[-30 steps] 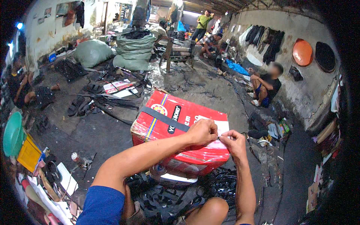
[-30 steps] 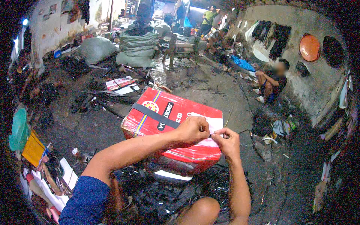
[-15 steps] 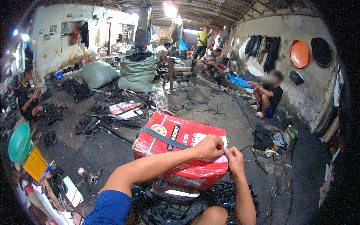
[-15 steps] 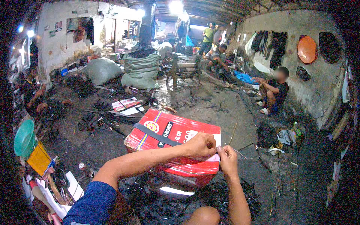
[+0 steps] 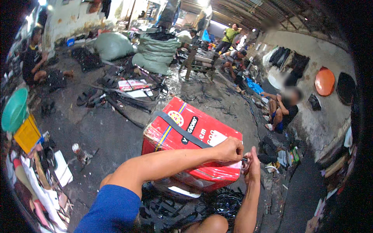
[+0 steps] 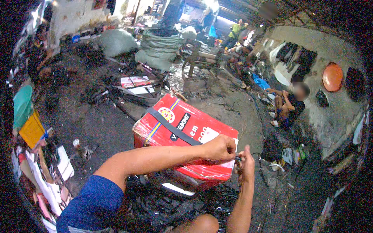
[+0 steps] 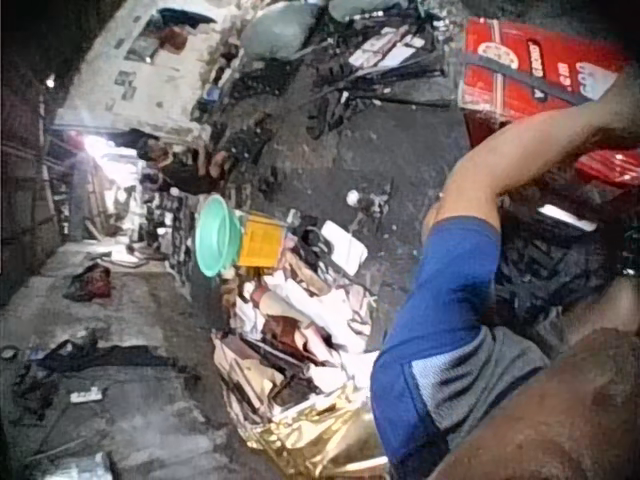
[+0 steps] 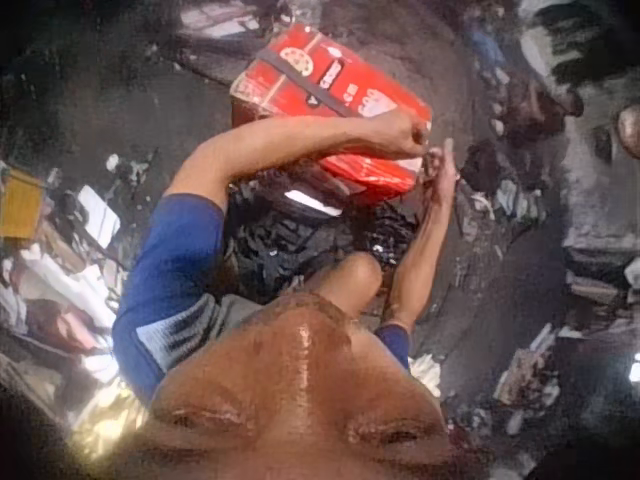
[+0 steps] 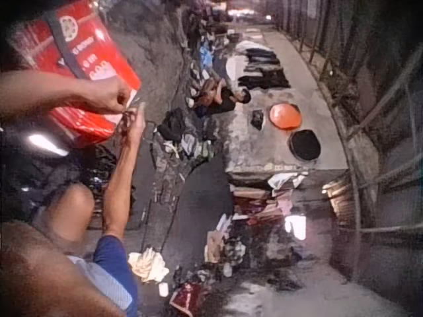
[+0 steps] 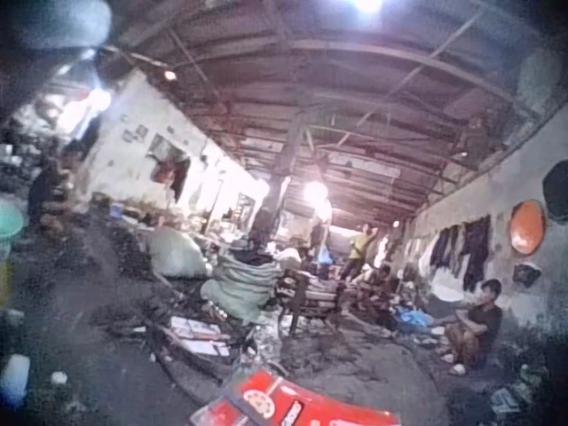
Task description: The person sits on the floor and repeatedly cuts black straps from a red cardboard box using a small blade. The cut strap pieces are dropped onto a pile on the floor.
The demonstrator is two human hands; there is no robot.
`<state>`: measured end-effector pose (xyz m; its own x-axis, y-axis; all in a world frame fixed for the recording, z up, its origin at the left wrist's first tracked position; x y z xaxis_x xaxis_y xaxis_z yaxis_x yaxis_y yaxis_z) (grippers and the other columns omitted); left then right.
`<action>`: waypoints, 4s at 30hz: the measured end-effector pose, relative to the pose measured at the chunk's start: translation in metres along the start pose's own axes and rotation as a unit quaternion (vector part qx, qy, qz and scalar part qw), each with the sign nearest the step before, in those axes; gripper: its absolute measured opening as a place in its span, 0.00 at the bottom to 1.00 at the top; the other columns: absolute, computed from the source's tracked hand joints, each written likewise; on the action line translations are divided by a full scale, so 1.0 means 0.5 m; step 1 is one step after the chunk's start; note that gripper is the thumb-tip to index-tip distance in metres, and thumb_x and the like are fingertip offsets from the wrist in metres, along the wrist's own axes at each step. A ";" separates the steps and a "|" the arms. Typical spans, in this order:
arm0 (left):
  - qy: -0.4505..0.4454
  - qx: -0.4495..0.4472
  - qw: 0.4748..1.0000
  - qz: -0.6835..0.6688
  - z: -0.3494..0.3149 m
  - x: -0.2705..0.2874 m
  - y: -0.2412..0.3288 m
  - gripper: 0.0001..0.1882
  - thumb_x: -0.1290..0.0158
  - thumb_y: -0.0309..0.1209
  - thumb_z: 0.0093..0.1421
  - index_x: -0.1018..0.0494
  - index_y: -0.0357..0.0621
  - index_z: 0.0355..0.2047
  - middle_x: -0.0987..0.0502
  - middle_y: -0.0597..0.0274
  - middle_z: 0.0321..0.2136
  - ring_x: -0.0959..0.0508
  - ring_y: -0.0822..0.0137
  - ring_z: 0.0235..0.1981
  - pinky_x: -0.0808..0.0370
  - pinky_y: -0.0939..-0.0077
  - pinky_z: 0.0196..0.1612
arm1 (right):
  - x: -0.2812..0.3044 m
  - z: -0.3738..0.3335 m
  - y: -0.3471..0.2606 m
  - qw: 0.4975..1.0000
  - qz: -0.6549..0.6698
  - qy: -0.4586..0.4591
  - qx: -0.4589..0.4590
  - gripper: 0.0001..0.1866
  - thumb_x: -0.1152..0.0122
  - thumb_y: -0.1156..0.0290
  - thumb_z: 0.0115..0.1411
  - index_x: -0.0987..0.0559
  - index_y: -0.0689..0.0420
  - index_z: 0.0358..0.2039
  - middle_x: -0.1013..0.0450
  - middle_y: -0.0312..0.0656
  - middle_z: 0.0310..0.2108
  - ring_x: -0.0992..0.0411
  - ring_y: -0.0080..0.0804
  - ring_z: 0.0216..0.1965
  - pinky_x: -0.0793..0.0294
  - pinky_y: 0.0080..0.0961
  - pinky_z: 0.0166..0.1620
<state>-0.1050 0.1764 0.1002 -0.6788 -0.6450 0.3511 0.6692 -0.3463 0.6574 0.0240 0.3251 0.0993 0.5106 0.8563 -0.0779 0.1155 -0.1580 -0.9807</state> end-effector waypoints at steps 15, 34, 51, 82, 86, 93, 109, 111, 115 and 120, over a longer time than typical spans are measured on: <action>-0.027 0.122 0.992 0.003 -0.016 0.028 0.010 0.06 0.37 0.26 0.50 0.17 0.35 0.27 0.17 0.57 0.25 0.19 0.70 0.28 0.22 0.72 0.34 | 0.052 0.158 0.357 0.914 -0.277 0.198 0.219 0.15 0.38 0.65 0.63 0.20 0.66 0.29 0.22 0.56 0.27 0.22 0.40 0.30 0.26 0.40 0.38; -0.079 0.057 0.995 0.035 -0.020 0.019 0.032 0.04 0.38 0.21 0.57 0.16 0.38 0.34 0.19 0.59 0.32 0.19 0.70 0.33 0.22 0.78 0.35 | 0.166 0.072 0.808 0.844 -0.440 0.280 -0.125 0.18 0.42 0.61 0.63 0.18 0.66 0.34 0.21 0.63 0.40 0.22 0.63 0.44 0.24 0.53 0.50; -0.162 -0.143 0.950 0.227 -0.040 0.047 0.065 0.19 0.46 0.38 0.64 0.20 0.41 0.51 0.22 0.53 0.42 0.23 0.56 0.44 0.26 0.65 0.49 | 0.505 -0.034 0.587 0.738 -0.502 0.447 -0.064 0.20 0.44 0.58 0.66 0.20 0.65 0.41 0.23 0.67 0.43 0.24 0.66 0.48 0.25 0.55 0.52; -0.232 0.320 0.880 -0.263 -0.333 0.043 0.250 0.31 0.42 0.46 0.67 0.35 0.36 0.60 0.24 0.64 0.34 0.26 0.75 0.31 0.28 0.77 0.32 | -0.178 -0.294 0.000 0.786 -0.315 -0.500 0.183 0.12 0.37 0.63 0.66 0.19 0.60 0.37 0.21 0.42 0.27 0.22 0.27 0.28 0.24 0.30 0.35; -0.229 0.364 0.844 -0.321 -0.296 0.101 0.322 0.15 0.48 0.40 0.72 0.26 0.39 0.45 0.28 0.72 0.24 0.32 0.82 0.22 0.36 0.84 0.25 | -0.136 -0.342 -0.162 0.839 -0.289 -0.389 0.249 0.11 0.34 0.67 0.61 0.20 0.62 0.31 0.23 0.39 0.26 0.26 0.26 0.30 0.28 0.28 0.36; -0.174 0.363 0.841 -0.362 -0.293 0.180 0.372 0.13 0.47 0.38 0.72 0.25 0.38 0.40 0.24 0.67 0.23 0.27 0.80 0.21 0.31 0.84 0.25 | -0.031 -0.338 -0.258 0.943 -0.017 -0.132 0.304 0.17 0.34 0.56 0.46 0.28 0.55 0.21 0.36 0.31 0.18 0.43 0.18 0.17 0.48 0.21 0.19; -0.162 0.164 0.930 -0.288 -0.296 0.163 0.386 0.48 0.32 0.35 0.57 0.48 0.40 0.71 0.30 0.51 0.61 0.27 0.60 0.59 0.29 0.65 0.61 | -0.253 -0.399 -0.220 0.756 -0.409 -0.443 0.254 0.12 0.32 0.62 0.61 0.19 0.59 0.34 0.22 0.47 0.29 0.21 0.35 0.33 0.25 0.35 0.39; -0.149 0.360 0.824 -0.412 -0.295 0.166 0.366 0.26 0.38 0.36 0.65 0.30 0.40 0.60 0.20 0.68 0.34 0.22 0.77 0.35 0.26 0.80 0.39 | -0.253 -0.356 -0.207 0.773 -0.385 -0.387 0.323 0.10 0.34 0.66 0.62 0.19 0.60 0.34 0.22 0.45 0.28 0.25 0.34 0.30 0.26 0.33 0.38; -0.054 0.398 0.909 -0.110 -0.287 0.332 0.304 0.11 0.39 0.37 0.64 0.17 0.42 0.34 0.24 0.74 0.23 0.27 0.81 0.23 0.33 0.83 0.26 | -0.159 -0.222 -0.209 0.869 -0.347 -0.284 0.209 0.12 0.31 0.64 0.62 0.18 0.61 0.32 0.24 0.28 0.26 0.31 0.17 0.30 0.30 0.23 0.35; 0.015 0.457 0.887 0.071 -0.321 0.576 0.212 0.11 0.37 0.37 0.61 0.22 0.48 0.23 0.28 0.75 0.18 0.34 0.80 0.18 0.40 0.81 0.20 | -0.102 -0.100 -0.173 0.891 -0.359 -0.260 0.103 0.11 0.32 0.64 0.63 0.18 0.59 0.32 0.25 0.28 0.25 0.32 0.15 0.27 0.34 0.20 0.31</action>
<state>-0.1811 -0.1551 0.1639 -0.5897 -0.6598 0.4657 0.2147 0.4278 0.8780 0.0306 0.2707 0.1969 -0.1013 0.8208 0.5622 0.0663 0.5694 -0.8194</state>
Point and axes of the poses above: each hand's wrist, its own z-axis towards the middle knuckle, its own x-axis out of the back of the hand, y = z × x, the point moved 2 cm from there along z, towards the middle knuckle
